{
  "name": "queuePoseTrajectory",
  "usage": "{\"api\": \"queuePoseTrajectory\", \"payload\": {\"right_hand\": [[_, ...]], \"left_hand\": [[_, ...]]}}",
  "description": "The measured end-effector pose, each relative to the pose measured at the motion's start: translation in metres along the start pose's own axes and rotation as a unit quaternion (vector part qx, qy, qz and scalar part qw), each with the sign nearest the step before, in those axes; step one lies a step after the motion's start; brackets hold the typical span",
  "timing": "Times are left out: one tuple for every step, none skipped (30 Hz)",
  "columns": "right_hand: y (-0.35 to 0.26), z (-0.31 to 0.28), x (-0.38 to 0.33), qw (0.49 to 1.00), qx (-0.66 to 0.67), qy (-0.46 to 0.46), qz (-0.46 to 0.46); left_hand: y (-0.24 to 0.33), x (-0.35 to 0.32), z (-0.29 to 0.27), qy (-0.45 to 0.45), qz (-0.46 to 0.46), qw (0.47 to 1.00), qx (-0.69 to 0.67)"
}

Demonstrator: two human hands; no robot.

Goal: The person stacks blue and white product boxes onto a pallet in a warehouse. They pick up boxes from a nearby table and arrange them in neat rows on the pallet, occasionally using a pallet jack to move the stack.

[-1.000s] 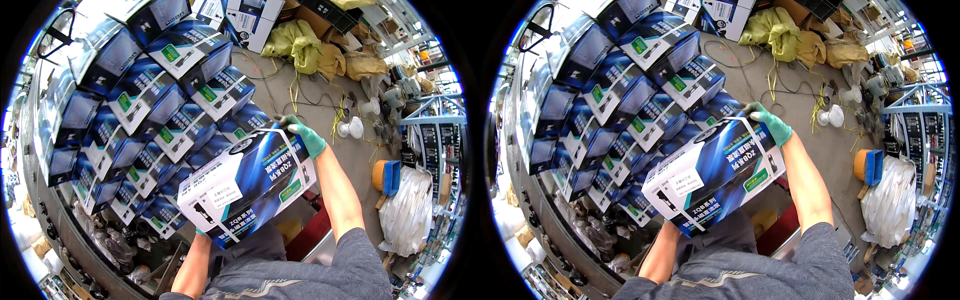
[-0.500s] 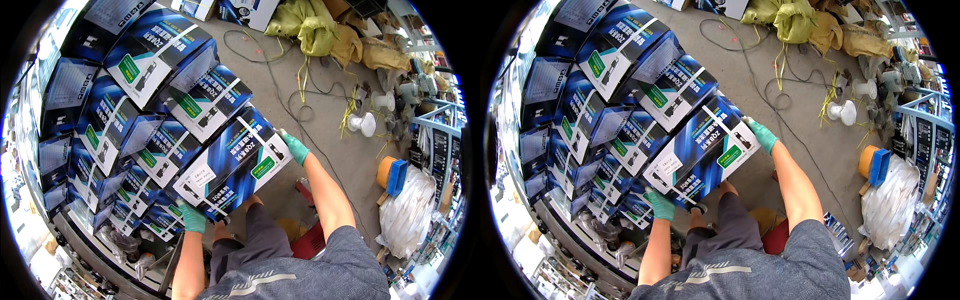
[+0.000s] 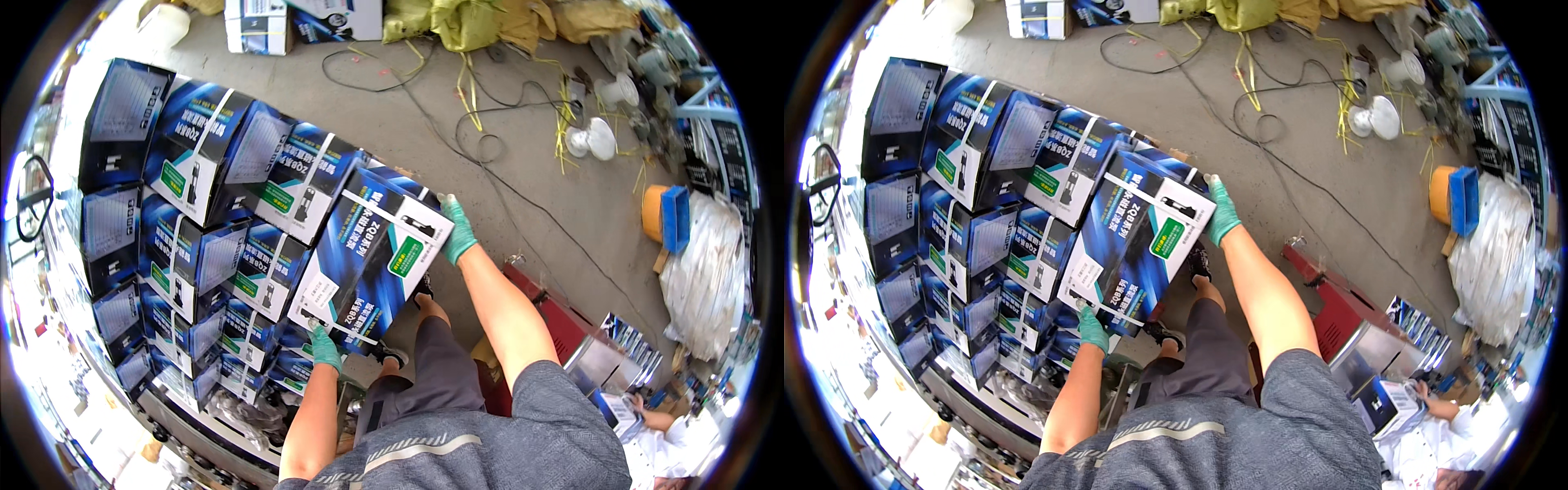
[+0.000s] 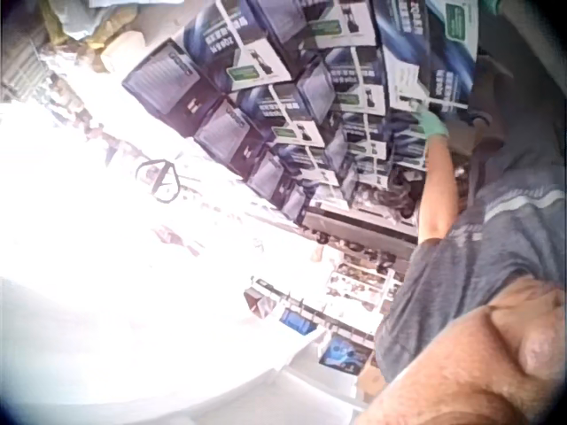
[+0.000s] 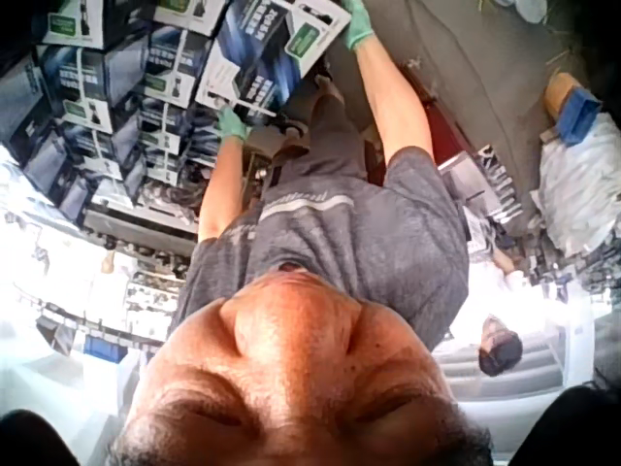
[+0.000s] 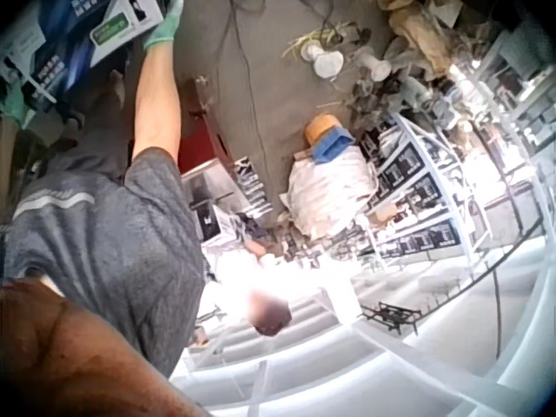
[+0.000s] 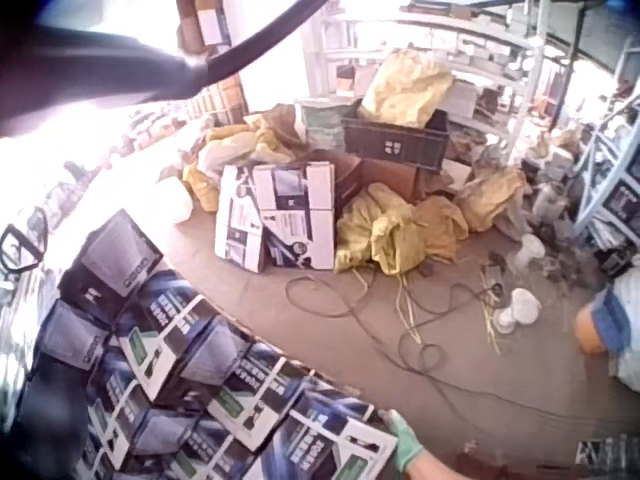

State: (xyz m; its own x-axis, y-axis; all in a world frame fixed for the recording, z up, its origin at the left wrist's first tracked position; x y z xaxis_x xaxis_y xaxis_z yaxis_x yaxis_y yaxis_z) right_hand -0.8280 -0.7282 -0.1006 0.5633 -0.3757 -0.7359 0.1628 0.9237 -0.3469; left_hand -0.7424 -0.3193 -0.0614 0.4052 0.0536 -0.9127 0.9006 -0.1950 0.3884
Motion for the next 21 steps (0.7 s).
{"api": "queuePoseTrajectory", "payload": {"right_hand": [[0.005, -0.005, -0.007, 0.997, 0.017, -0.052, 0.058], [0.025, -0.035, 0.0, 0.998, 0.012, -0.019, 0.059], [0.036, -0.032, -0.019, 0.998, -0.017, -0.018, 0.053], [0.044, -0.031, -0.04, 0.998, -0.043, -0.013, 0.044], [0.047, -0.04, -0.061, 0.99, -0.133, -0.01, 0.042], [0.051, -0.05, -0.081, 0.974, -0.221, -0.005, 0.041], [0.077, -0.071, -0.098, 0.869, -0.484, 0.067, -0.08], [0.079, -0.069, -0.128, 0.842, -0.537, 0.036, -0.023], [0.078, -0.073, -0.162, 0.808, -0.588, 0.006, 0.033], [0.085, -0.087, -0.19, 0.768, -0.636, 0.004, 0.068], [0.09, -0.102, -0.212, 0.721, -0.685, -0.001, 0.102], [0.094, -0.117, -0.234, 0.695, -0.707, 0.008, 0.128], [0.104, -0.137, -0.26, 0.667, -0.727, 0.015, 0.162], [0.116, -0.156, -0.29, 0.664, -0.731, 0.054, 0.148], [0.125, -0.174, -0.312, 0.661, -0.734, 0.097, 0.124], [0.139, -0.197, -0.333, 0.707, -0.686, 0.135, 0.109], [0.157, -0.218, -0.357, 0.748, -0.635, 0.17, 0.098], [0.174, -0.228, -0.384, 0.804, -0.556, 0.194, 0.083], [0.192, -0.232, -0.408, 0.853, -0.473, 0.213, 0.066], [0.21, -0.231, -0.431, 0.865, -0.44, 0.232, 0.056], [0.231, -0.225, -0.458, 0.877, -0.406, 0.25, 0.051]], "left_hand": [[-0.003, 0.003, -0.009, 0.001, -0.023, 0.999, 0.03], [0.008, -0.005, -0.002, 0.008, -0.021, 0.996, 0.09], [0.011, -0.004, -0.012, 0.022, -0.023, 0.993, 0.113], [0.014, -0.01, -0.021, -0.021, 0.01, 0.991, 0.133], [0.017, -0.016, -0.029, -0.063, 0.044, 0.986, 0.15], [0.019, -0.021, -0.044, -0.045, 0.04, 0.977, 0.202], [0.023, -0.034, -0.052, -0.06, 0.061, 0.976, 0.199], [0.019, -0.04, -0.072, -0.073, 0.073, 0.974, 0.201], [0.014, -0.046, -0.095, -0.087, 0.086, 0.971, 0.203], [0.015, -0.059, -0.111, -0.094, 0.073, 0.965, 0.234], [0.005, -0.06, -0.133, -0.099, 0.071, 0.973, 0.197], [0.001, -0.061, -0.152, -0.119, 0.071, 0.975, 0.172], [-0.011, -0.064, -0.179, -0.134, 0.064, 0.978, 0.146], [-0.023, -0.057, -0.204, -0.14, 0.081, 0.974, 0.161], [-0.027, -0.061, -0.22, -0.111, 0.059, 0.974, 0.189], [-0.033, -0.06, -0.239, -0.126, 0.058, 0.971, 0.195], [-0.046, -0.057, -0.264, -0.137, 0.054, 0.968, 0.201], [-0.059, -0.054, -0.285, -0.132, 0.053, 0.969, 0.2], [-0.073, -0.046, -0.309, -0.143, 0.042, 0.968, 0.2], [-0.085, -0.041, -0.33, -0.155, 0.046, 0.964, 0.21], [-0.099, -0.039, -0.352, -0.164, 0.048, 0.96, 0.221]]}}
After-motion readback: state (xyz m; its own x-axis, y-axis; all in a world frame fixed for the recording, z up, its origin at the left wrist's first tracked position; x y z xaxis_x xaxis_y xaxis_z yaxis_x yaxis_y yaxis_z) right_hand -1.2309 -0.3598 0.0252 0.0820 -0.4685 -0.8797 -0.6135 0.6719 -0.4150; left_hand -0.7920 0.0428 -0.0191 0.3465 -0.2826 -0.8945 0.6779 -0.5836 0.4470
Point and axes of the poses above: each hand's wrist, its own x-axis towards the middle knuckle, its own z-axis out of the palm, y = z × x, the point moved 1 cm from there along x, towards the middle knuckle, and after that the axes turned 7 degrees about -y, right-handed, at the moved point
